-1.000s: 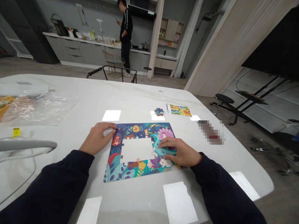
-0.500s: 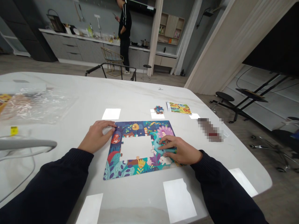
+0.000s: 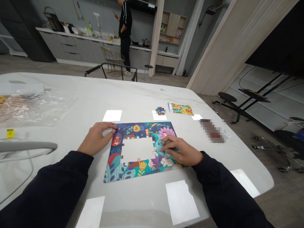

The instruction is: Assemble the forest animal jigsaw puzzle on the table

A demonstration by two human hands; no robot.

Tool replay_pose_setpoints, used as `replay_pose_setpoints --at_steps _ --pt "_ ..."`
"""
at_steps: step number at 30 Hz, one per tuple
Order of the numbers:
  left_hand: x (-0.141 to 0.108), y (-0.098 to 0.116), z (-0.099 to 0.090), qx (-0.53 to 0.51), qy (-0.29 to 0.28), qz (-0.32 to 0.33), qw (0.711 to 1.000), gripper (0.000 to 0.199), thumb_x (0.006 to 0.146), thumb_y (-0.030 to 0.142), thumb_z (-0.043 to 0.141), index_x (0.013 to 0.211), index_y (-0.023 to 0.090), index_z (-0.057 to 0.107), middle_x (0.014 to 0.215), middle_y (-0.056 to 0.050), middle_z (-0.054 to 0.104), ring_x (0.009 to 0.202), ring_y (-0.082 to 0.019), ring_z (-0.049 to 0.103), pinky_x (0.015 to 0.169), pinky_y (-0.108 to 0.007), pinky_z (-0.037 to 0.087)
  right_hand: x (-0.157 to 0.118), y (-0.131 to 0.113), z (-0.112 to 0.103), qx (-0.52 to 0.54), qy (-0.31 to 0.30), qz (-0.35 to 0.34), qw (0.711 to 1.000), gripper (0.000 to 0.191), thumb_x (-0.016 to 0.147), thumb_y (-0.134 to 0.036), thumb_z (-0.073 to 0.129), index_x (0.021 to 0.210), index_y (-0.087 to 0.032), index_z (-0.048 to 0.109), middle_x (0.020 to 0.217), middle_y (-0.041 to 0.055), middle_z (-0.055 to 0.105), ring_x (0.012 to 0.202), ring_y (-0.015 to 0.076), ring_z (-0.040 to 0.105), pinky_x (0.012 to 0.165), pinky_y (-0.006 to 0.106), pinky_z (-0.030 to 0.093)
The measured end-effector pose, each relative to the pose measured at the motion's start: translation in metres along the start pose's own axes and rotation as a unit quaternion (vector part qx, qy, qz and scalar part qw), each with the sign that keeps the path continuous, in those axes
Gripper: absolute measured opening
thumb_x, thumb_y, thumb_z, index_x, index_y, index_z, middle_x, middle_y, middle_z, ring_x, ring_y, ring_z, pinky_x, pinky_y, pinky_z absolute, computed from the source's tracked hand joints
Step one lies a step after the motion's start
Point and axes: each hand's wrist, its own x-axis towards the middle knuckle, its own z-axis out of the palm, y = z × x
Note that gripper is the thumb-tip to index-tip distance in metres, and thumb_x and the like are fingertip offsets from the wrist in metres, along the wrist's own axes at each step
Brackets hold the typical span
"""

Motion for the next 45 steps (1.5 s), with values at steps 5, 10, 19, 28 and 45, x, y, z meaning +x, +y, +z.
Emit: replay_pose_setpoints --at_steps 5,10,19,28,45 --pt "0.0 -0.002 0.0 -0.005 0.001 0.001 1.0 0.029 0.09 0.045 0.055 0.103 0.026 0.073 0.121 -0.007 0.074 0.12 -0.032 0.061 0.108 -0.05 0.046 0.002 -0.003 -0.001 0.016 0.032 0.014 0.999 0.021 0.094 -0.02 0.063 0.104 -0.024 0.081 0.105 0.0091 0.068 0.092 0.0205 0.066 0.084 0.035 0.056" --pt "-0.001 -0.006 0.003 -0.014 0.004 0.004 1.0 0.027 0.091 0.045 0.056 0.103 0.027 0.073 0.121 -0.006 0.073 0.121 -0.031 0.061 0.108 -0.049 0.047 0.017 0.026 -0.023 -0.008 0.166 0.097 0.981 0.024 0.09 -0.027 0.068 0.112 -0.022 0.075 0.104 0.0075 0.071 0.084 0.0181 0.067 0.074 0.032 0.056" --pt "-0.001 -0.008 0.004 -0.024 0.01 0.006 1.0 0.026 0.091 0.044 0.056 0.102 0.028 0.073 0.121 -0.005 0.074 0.119 -0.03 0.063 0.108 -0.047 0.048 0.115 0.12 -0.045 -0.087 0.243 0.172 0.951 0.049 0.079 -0.024 0.076 0.126 -0.018 0.064 0.118 0.0125 0.072 0.106 0.0263 0.068 0.095 0.046 0.054" --pt "-0.002 -0.006 0.004 -0.029 0.013 0.004 1.0 0.024 0.092 0.042 0.056 0.102 0.028 0.072 0.121 -0.005 0.073 0.12 -0.029 0.062 0.107 -0.046 0.048 0.135 0.148 -0.054 -0.117 0.182 0.167 0.962 0.053 0.07 -0.014 0.081 0.121 -0.016 0.067 0.118 0.012 0.074 0.107 0.0272 0.068 0.098 0.043 0.051" --pt "-0.002 -0.008 0.005 -0.02 0.007 0.008 1.0 0.022 0.093 0.038 0.055 0.102 0.026 0.072 0.121 -0.005 0.073 0.119 -0.028 0.061 0.108 -0.047 0.046 0.087 0.048 -0.044 -0.117 0.237 0.06 0.963 0.04 0.081 -0.02 0.073 0.119 -0.024 0.062 0.121 0.0073 0.07 0.112 0.0269 0.062 0.1 0.046 0.049"
